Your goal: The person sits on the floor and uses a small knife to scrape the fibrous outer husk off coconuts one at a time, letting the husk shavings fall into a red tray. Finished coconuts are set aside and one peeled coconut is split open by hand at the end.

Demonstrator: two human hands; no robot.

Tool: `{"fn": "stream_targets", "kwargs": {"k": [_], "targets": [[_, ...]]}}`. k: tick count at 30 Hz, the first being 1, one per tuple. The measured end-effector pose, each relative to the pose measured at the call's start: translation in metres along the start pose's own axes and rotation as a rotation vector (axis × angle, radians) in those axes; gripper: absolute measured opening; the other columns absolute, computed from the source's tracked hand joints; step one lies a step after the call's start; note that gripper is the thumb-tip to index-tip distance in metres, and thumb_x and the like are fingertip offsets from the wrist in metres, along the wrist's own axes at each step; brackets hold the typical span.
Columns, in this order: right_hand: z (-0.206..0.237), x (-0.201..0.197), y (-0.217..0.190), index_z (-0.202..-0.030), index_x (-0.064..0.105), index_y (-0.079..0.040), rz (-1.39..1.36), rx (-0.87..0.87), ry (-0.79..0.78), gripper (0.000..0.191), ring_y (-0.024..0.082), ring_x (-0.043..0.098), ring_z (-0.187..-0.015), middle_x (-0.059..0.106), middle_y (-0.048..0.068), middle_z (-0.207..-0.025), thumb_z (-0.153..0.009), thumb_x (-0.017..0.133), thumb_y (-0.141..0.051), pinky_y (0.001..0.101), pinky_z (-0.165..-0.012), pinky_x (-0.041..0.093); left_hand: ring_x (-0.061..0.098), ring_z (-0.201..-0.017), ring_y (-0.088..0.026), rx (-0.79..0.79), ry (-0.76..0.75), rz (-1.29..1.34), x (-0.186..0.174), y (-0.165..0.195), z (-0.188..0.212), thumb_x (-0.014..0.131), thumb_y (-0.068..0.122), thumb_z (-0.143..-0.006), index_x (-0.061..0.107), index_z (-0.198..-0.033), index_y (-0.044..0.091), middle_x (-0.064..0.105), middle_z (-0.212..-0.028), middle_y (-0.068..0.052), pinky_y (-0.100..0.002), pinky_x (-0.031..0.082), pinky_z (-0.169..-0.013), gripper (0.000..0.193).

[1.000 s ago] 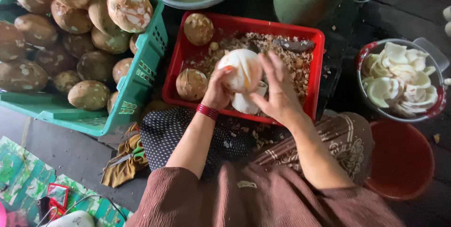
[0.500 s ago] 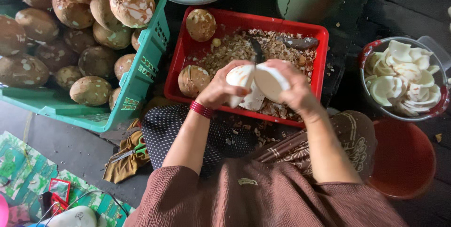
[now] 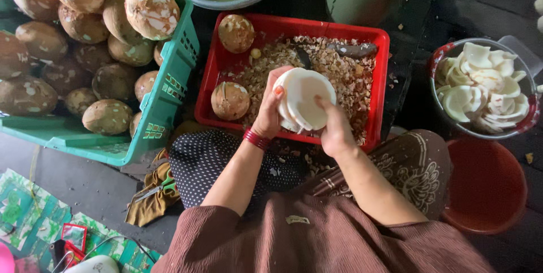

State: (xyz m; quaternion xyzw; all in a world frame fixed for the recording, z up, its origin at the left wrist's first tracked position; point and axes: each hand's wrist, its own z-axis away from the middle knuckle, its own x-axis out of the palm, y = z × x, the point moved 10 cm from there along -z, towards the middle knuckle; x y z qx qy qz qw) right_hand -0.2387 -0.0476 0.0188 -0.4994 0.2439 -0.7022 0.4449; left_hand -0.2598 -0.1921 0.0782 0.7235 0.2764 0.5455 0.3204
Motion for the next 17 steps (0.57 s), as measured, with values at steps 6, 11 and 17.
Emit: {"fn": "stream_targets", "kwargs": {"k": [6, 11, 17], "targets": [[-0.005, 0.044, -0.032, -0.137, 0.053, -0.005, -0.051, -0.059, -0.169, 0.054, 0.025, 0.059, -0.101, 0.064, 0.011, -0.115, -0.1, 0.055, -0.044, 0.0381, -0.078, 0.049, 0.052, -0.139, -0.025, 0.022, -0.019, -0.274, -0.014, 0.025, -0.014, 0.053, 0.041, -0.103, 0.047, -0.152, -0.002, 0.056, -0.149, -0.017, -0.037, 0.038, -0.121, 0.065], [-0.006, 0.072, -0.041, -0.142, 0.047, 0.0, 0.083, -0.31, -0.117, 0.055, 0.027, 0.06, -0.117, 0.057, 0.015, -0.127, -0.093, 0.059, -0.021, 0.0436, -0.095, 0.055, 0.048, -0.138, -0.023, -0.09, 0.044, -0.121, -0.019, 0.021, -0.018, 0.064, 0.026, -0.096, 0.039, -0.153, 0.004, 0.052, -0.148, -0.012, -0.038, 0.039, -0.117, 0.067], [-0.008, 0.109, -0.078, -0.151, 0.042, -0.015, 0.411, -0.523, -0.157, 0.081, 0.028, 0.056, -0.131, 0.056, 0.012, -0.14, -0.073, 0.06, -0.004, 0.0421, -0.111, 0.05, 0.051, -0.136, -0.023, -0.093, -0.015, -0.236, -0.034, 0.05, -0.025, 0.071, 0.011, -0.088, 0.039, -0.156, 0.008, 0.055, -0.145, -0.012, -0.039, 0.044, -0.116, 0.074]]}}
